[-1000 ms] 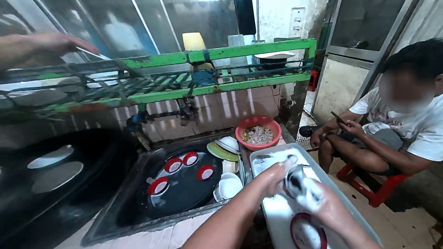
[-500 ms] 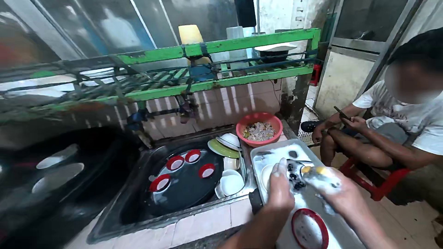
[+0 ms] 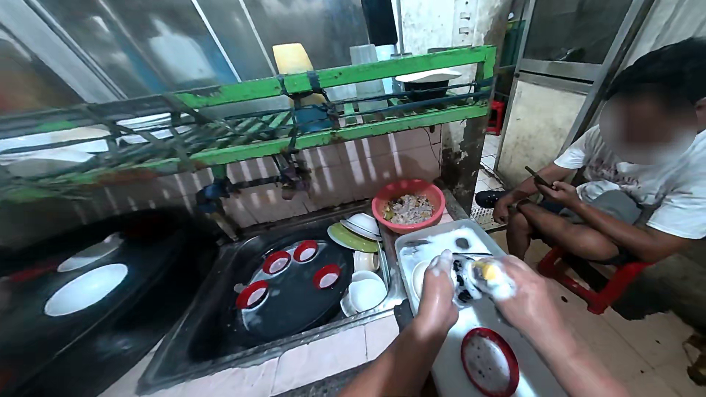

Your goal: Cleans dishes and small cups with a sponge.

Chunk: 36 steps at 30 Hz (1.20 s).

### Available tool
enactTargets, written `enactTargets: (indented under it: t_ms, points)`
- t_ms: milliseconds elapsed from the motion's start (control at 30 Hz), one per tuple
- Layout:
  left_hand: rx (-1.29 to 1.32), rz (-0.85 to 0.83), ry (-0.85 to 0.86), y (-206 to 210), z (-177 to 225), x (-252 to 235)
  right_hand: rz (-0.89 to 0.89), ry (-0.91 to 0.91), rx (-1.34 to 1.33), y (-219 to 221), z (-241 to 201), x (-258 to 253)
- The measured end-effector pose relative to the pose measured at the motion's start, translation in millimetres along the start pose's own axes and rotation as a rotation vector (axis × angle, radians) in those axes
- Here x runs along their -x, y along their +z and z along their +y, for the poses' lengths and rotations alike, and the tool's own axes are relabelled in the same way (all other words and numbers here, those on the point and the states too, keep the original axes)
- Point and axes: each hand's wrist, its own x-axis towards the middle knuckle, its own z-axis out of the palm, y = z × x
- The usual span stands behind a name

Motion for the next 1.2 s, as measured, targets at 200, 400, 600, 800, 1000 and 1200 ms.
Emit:
enactTargets:
  t_ms: [200,400,600,800,1000,1200]
  points:
    - [0.017,-0.016,-0.005,-17,14,-1,-0.168,-0.218,0.042,-13,7,-4]
    - [-0.056,-0.045,0.074,-36,23,-2,-0.055,-0.338,0.087,15,-24,-3]
    - [-0.936,0.283,0.468,-176,55,-35,-0.456,0.265,0.154,-19,23,26]
    - [-1.403,0.213,0.173,-201,74,-44,-0.584,0.380,0.240,-15,46,46]
    - [-1.284,-1.083,0.658,-65,-3,63,-0.886,0.488,0.314,-4,39,35]
    - [-1.451,-1.055,0.332,-29,-57,51,-0.733,0.737,0.177,-8,53,30]
